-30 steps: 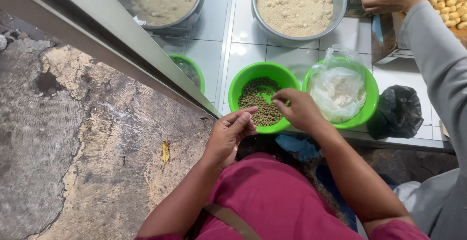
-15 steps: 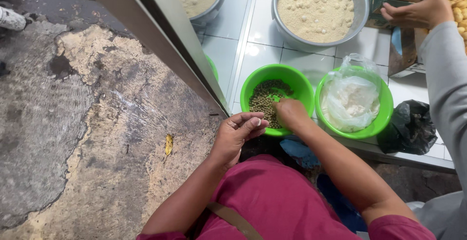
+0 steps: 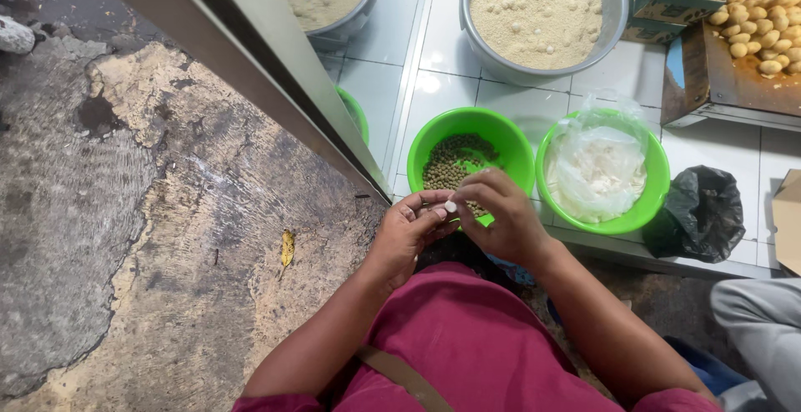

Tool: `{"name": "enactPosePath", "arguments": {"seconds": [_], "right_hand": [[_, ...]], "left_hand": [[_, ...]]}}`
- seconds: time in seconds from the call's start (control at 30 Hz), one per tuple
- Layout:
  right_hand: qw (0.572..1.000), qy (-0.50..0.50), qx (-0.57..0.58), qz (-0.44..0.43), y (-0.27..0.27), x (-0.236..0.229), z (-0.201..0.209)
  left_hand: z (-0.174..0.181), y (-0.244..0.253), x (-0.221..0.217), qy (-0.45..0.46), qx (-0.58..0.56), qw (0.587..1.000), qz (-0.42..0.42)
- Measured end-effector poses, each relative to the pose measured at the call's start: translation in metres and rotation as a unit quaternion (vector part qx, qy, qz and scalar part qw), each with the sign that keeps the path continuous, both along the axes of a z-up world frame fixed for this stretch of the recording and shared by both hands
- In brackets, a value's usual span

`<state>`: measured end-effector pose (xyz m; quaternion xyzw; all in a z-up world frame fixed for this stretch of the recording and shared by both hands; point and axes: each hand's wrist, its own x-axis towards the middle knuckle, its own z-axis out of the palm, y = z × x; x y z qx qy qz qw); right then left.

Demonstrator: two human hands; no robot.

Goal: The person repeatedly takes small pieces of white dough, flattens them in their palm, scoops a small amount of green filling from a green bowl, and encloses the filling to form small balls. The process is repeated continuously at a street food stall.

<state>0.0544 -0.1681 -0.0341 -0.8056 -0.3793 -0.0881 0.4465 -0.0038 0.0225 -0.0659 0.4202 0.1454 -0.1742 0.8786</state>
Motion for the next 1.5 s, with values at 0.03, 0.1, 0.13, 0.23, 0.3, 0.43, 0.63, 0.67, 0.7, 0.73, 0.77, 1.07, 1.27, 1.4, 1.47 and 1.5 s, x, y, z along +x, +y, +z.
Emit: {"name": "enactPosePath", "arguments": {"seconds": [0.03,0.1,0.13,0.23,0.3,0.43,0.63,0.67,0.7,0.73,0.77,1.07,1.27,1.4,1.47,1.5], "right_hand": [[1.0,-0.026,0.001,0.007,0.0,-0.003,0.004],[0.997,-0.078,0.002,0.02,-0.001,-0.008,0.008],[0.998,-0.066,0.019,0.005,-0.002,-0.01,0.009],[0.997,-0.036,0.055,-0.032,-0.007,-0.015,0.007],[0.996,-0.022,0.063,-0.056,-0.011,-0.02,0.005],[0.996,-0.046,0.043,-0.07,-0.016,-0.022,0.006],[0.995,0.036,0.076,-0.047,-0.02,-0.023,0.017],[0.994,0.053,0.09,-0.046,-0.019,-0.023,0.017],[0.991,0.07,0.103,-0.043,-0.019,-0.024,0.017],[0.988,0.093,0.116,-0.045,-0.019,-0.024,0.016],[0.984,0.115,0.129,-0.045,-0.019,-0.024,0.016],[0.994,0.026,0.095,-0.048,-0.023,-0.022,0.017],[0.999,-0.007,0.051,-0.017,-0.024,-0.019,0.019],[0.999,-0.028,0.02,-0.012,-0.028,-0.015,0.021],[0.997,-0.061,0.05,-0.016,-0.03,-0.013,0.024],[0.995,-0.078,0.065,-0.019,-0.03,-0.011,0.025]], "left_hand": [[0.001,-0.001,0.001,0.001,-0.01,1.0,0.002],[0.007,-0.004,0.002,0.004,-0.03,1.0,0.005],[0.011,-0.005,0.002,0.0,-0.029,1.0,0.0],[0.021,-0.009,0.003,-0.005,-0.036,0.999,-0.015],[0.026,-0.011,0.003,0.007,-0.051,0.998,-0.032],[0.029,-0.018,0.003,0.024,-0.082,0.996,-0.024],[0.027,-0.024,0.003,0.032,-0.144,0.989,-0.031],[0.028,-0.025,0.003,0.044,-0.166,0.985,-0.028],[0.029,-0.025,0.002,0.056,-0.187,0.981,-0.024],[0.031,-0.026,0.002,0.066,-0.18,0.981,-0.026],[0.033,-0.026,0.001,0.076,-0.173,0.982,-0.027],[0.04,-0.025,-0.001,0.101,-0.152,0.982,-0.037],[0.033,-0.024,-0.001,0.081,-0.156,0.984,-0.023],[0.036,-0.02,0.0,0.06,-0.162,0.983,-0.06],[0.04,-0.016,-0.002,0.047,-0.138,0.985,-0.096],[0.042,-0.016,-0.001,0.041,-0.126,0.985,-0.114]]}}
